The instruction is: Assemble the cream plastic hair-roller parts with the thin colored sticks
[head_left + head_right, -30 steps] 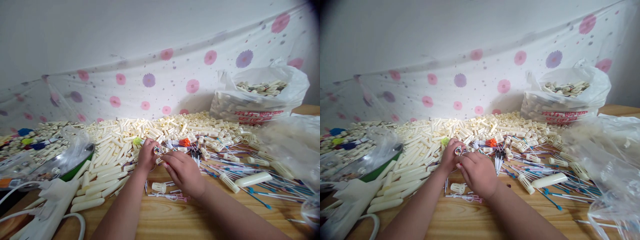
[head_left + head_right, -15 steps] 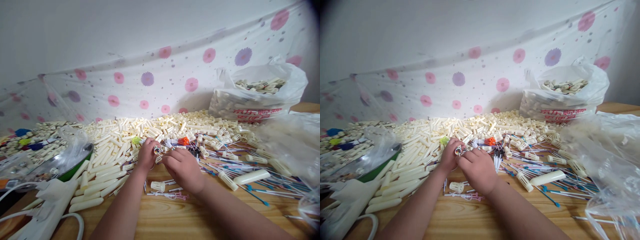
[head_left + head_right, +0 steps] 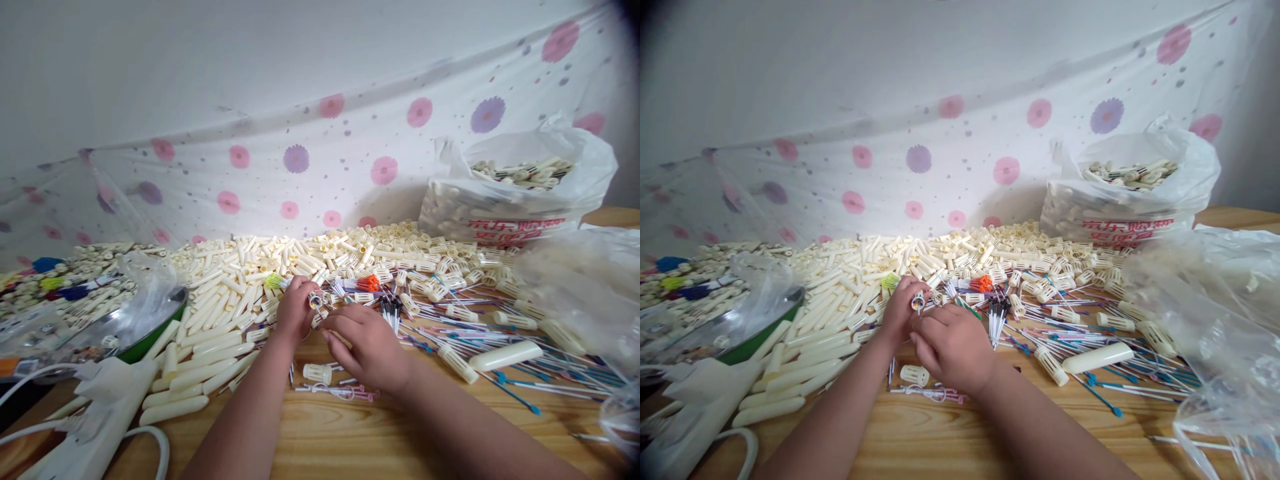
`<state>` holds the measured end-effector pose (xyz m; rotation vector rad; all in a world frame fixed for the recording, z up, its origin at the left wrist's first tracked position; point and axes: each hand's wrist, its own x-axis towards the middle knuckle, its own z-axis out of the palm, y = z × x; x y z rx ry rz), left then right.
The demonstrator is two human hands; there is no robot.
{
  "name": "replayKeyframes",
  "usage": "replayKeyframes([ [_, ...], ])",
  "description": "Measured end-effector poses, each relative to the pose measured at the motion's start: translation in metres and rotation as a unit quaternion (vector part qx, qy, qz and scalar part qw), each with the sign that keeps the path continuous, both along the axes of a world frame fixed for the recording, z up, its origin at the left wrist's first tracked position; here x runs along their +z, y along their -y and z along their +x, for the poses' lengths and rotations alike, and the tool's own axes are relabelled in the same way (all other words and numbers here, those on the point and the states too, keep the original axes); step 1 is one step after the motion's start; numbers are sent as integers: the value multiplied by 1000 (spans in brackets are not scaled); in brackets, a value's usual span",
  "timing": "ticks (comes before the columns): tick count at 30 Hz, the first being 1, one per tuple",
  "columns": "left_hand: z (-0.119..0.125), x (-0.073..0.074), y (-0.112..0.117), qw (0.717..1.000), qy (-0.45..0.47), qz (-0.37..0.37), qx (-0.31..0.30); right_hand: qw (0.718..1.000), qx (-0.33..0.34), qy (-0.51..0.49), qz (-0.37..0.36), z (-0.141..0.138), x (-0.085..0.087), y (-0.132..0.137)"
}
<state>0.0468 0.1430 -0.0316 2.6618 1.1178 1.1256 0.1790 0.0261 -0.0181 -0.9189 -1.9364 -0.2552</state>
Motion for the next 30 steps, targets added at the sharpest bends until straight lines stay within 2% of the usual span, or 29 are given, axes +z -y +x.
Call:
replayKeyframes([
  [7,-1,1,1,1000,-7,4,-6,998,16,-33,-43,2,-1,-2],
  [14,2,6,7,999,-29,-9,-11,995,-5,-41,-94,1,-3,-5],
  [20,7,13,13,998,-58,-18,-34,994,-54,-32,-88,0,-4,-8],
  [26,13,15,20,994,-76,-27,-73,996,-94,1,-14,4,-8,-10],
  [30,14,14,20,995,-60,-30,-75,994,-106,6,-13,8,-7,-11],
])
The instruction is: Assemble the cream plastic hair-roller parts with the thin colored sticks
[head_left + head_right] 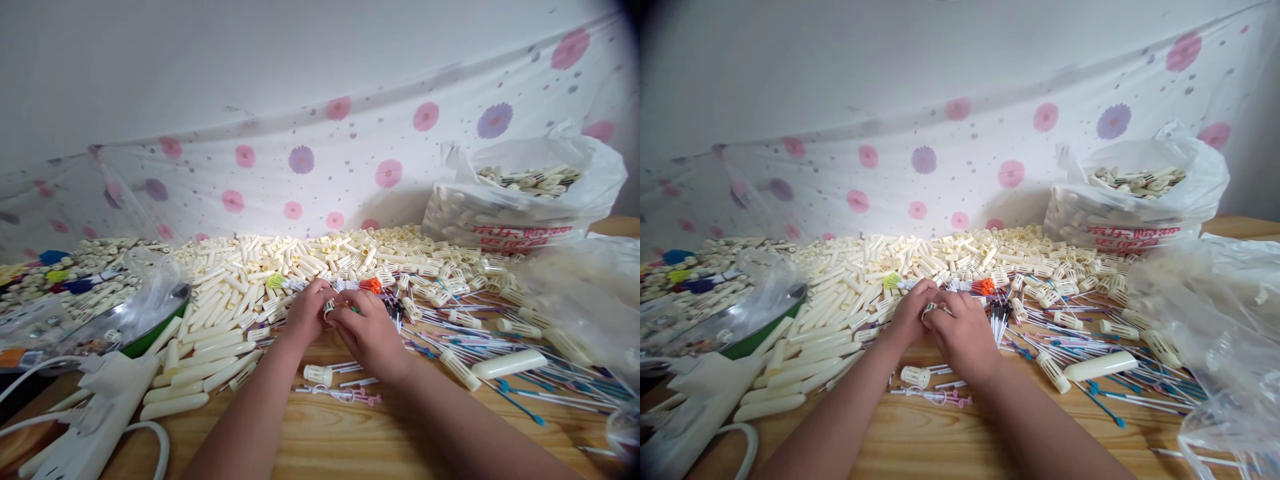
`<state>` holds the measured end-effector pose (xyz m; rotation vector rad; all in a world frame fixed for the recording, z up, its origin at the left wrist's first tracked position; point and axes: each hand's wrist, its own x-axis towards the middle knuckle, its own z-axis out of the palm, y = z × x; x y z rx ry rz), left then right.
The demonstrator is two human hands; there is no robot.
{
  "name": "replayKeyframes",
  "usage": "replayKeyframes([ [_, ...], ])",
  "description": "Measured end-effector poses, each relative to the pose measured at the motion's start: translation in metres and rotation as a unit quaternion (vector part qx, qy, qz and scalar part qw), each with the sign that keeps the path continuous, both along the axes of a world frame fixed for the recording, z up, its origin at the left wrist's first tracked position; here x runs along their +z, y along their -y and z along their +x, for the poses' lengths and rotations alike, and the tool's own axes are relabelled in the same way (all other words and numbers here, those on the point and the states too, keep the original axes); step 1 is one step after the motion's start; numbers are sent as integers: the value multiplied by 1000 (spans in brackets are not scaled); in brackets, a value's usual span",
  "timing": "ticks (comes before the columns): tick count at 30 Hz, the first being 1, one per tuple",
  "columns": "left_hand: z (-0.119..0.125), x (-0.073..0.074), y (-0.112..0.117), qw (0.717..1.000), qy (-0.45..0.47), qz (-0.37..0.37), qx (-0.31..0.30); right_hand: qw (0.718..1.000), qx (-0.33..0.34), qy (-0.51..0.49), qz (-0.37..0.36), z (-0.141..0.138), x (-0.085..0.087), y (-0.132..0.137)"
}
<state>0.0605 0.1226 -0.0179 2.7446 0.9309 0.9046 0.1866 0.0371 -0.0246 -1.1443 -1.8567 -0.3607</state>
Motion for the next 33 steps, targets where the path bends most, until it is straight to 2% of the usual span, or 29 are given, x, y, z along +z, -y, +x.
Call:
replayKeyframes([
  [10,0,-3,-1,1000,17,0,7,998,-26,53,28,6,4,0],
  [23,-2,0,-2,1000,-24,19,5,998,30,52,20,8,8,0],
  [29,-1,-1,-2,999,-28,27,12,999,2,48,-8,9,6,1],
  [33,-1,-3,-3,999,-28,25,19,997,-32,64,0,9,4,1],
])
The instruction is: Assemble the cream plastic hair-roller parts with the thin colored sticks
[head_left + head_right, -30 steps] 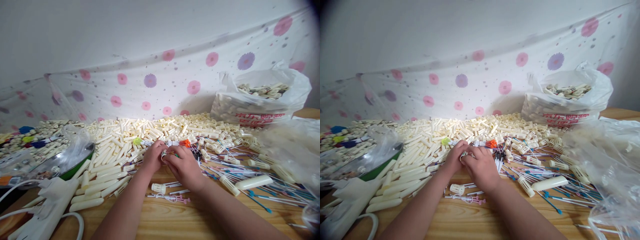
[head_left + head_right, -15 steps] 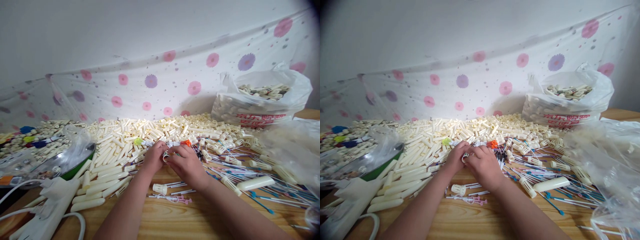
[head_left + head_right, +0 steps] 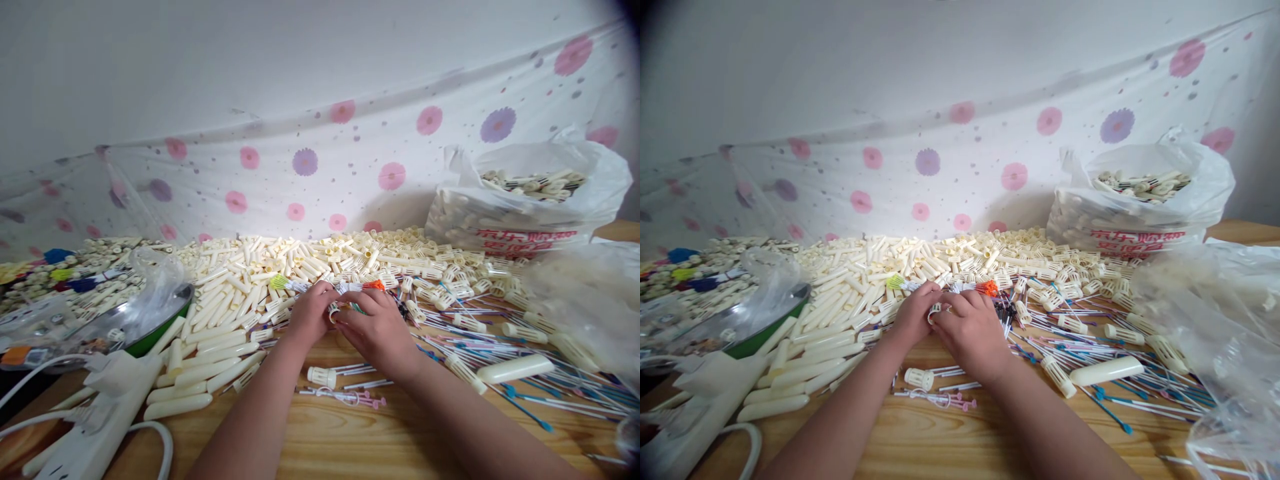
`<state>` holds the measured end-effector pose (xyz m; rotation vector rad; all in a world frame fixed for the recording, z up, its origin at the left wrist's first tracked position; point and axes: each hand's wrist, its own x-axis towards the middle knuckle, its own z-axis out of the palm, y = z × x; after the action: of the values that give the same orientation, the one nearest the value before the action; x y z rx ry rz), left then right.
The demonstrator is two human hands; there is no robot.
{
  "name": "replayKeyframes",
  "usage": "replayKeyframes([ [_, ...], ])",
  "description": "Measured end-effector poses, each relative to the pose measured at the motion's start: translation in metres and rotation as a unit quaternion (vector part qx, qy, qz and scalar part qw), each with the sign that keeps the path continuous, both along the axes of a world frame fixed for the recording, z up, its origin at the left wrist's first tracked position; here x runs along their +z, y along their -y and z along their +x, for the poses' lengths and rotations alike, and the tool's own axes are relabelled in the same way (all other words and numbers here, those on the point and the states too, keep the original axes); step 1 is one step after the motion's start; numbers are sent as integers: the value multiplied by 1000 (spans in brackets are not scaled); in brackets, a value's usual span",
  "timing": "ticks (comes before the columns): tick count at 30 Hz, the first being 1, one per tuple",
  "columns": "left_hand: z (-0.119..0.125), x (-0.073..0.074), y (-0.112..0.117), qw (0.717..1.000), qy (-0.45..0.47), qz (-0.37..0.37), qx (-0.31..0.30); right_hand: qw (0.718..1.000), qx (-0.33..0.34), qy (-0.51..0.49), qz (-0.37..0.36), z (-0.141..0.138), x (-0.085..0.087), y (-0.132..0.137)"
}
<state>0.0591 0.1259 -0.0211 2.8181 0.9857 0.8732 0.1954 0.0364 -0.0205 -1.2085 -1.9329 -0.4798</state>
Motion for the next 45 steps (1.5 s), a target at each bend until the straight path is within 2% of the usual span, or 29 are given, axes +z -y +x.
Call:
replayKeyframes([
  [10,2,-2,1,1000,0,-7,10,998,-40,44,15,-3,-4,-3],
  [22,3,-6,-2,1000,3,-22,18,995,-50,88,7,-4,0,-2],
  [31,1,-5,-1,999,46,-22,15,999,-16,27,33,-2,-4,-3],
  [39,-1,-7,-5,996,84,-33,11,999,-12,-52,-5,1,-6,-6],
  [45,-4,4,7,992,115,-50,-4,997,-9,-69,-23,1,-10,-6],
])
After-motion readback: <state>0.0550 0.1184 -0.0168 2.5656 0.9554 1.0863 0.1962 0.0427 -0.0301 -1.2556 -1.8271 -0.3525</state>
